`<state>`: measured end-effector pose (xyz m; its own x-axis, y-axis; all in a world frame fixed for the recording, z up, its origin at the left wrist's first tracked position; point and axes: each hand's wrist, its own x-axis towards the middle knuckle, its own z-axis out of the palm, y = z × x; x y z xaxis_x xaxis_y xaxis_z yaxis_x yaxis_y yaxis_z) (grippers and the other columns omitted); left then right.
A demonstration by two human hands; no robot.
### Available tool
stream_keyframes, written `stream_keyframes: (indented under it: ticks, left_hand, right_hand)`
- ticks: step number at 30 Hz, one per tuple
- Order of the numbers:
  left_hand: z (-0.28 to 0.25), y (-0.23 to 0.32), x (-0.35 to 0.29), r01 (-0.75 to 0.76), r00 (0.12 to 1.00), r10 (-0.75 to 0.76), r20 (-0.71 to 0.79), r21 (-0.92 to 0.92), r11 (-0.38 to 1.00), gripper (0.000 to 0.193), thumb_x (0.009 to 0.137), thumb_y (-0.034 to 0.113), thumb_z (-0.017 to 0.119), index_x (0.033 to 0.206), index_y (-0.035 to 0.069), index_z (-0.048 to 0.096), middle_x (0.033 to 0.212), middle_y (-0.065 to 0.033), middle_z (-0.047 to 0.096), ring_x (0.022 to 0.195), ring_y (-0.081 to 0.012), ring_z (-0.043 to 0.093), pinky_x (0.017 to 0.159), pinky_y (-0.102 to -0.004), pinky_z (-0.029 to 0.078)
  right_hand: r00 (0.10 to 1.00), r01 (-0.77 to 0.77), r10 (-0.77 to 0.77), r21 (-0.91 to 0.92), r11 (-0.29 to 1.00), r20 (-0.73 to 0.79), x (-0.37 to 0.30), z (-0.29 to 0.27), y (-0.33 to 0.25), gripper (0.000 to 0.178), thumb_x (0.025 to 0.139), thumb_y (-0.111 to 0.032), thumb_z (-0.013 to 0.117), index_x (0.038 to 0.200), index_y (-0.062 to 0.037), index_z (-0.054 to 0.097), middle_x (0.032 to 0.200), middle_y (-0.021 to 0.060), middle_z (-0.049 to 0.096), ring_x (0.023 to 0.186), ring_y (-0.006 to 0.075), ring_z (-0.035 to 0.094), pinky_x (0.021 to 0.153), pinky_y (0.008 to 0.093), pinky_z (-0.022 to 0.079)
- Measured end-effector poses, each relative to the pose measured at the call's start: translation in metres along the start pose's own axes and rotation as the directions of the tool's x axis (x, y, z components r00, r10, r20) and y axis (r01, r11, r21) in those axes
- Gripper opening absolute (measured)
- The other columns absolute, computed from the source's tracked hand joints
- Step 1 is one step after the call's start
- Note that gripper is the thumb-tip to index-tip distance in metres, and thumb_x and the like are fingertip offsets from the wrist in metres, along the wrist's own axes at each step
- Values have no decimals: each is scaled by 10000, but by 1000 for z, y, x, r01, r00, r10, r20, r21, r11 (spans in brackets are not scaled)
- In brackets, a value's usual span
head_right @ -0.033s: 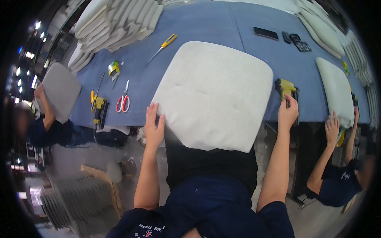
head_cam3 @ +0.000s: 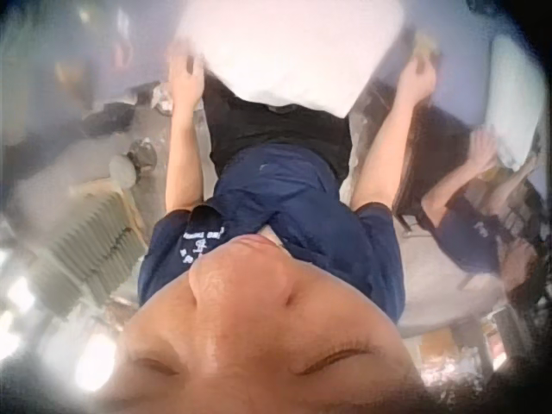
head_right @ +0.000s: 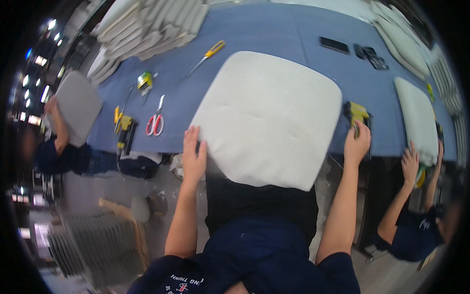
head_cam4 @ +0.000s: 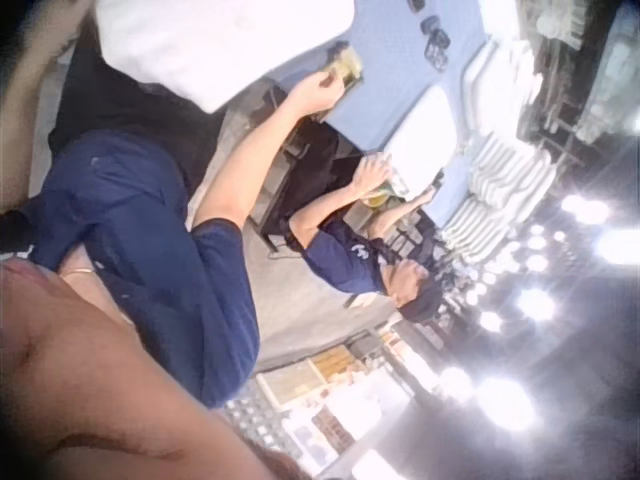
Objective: The person trims excess fabric from a cushion using scissors, then uses a staple gun to secure the fabric to the cushion base. They repeatedly adjust the fabric and staple it in place while working at a table in a workshop.
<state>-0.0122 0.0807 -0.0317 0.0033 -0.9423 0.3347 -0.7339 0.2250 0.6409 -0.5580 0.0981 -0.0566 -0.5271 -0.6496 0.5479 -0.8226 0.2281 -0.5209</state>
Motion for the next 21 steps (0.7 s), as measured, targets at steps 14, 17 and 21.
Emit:
stream_keyframes:
  ticks: [14, 17, 21]
  left_hand:
    - [-8, 35, 60, -25, 996, 27, -87, 20, 999, 655, 971, 222, 778, 1562, 48, 558, 1570, -248, 585, 1471, -418, 537, 1226, -506, 426]
    - [12, 28, 85, -92, 994, 96, -55, 63, 994, 693, 969, 230, 771, 1587, 43, 520, 1569, -256, 577, 1469, -443, 525, 1236, -516, 410]
    - [37, -4, 154, 155, 983, -150, 108, -40, 987, 710, 985, 240, 761, 1614, 38, 500, 1590, -240, 567, 1487, -439, 516, 1250, -496, 409]
  right_hand:
    - [981, 0, -5, 25, 1000, 193, -34, 45, -29, 334, 1034, -65, 553, 1333, -11, 692, 1305, 162, 728, 1256, 371, 667, 1042, 438, 527]
    - [991, 13, -13, 1, 1000, 134, -39, 42, -38, 316, 997, -89, 611, 1287, -23, 715, 1290, 150, 730, 1194, 385, 690, 1010, 453, 540]
    - [997, 47, -44, -38, 998, 67, -45, 40, -22, 290, 960, -94, 635, 1232, -48, 724, 1264, 133, 733, 1168, 384, 698, 978, 457, 551]
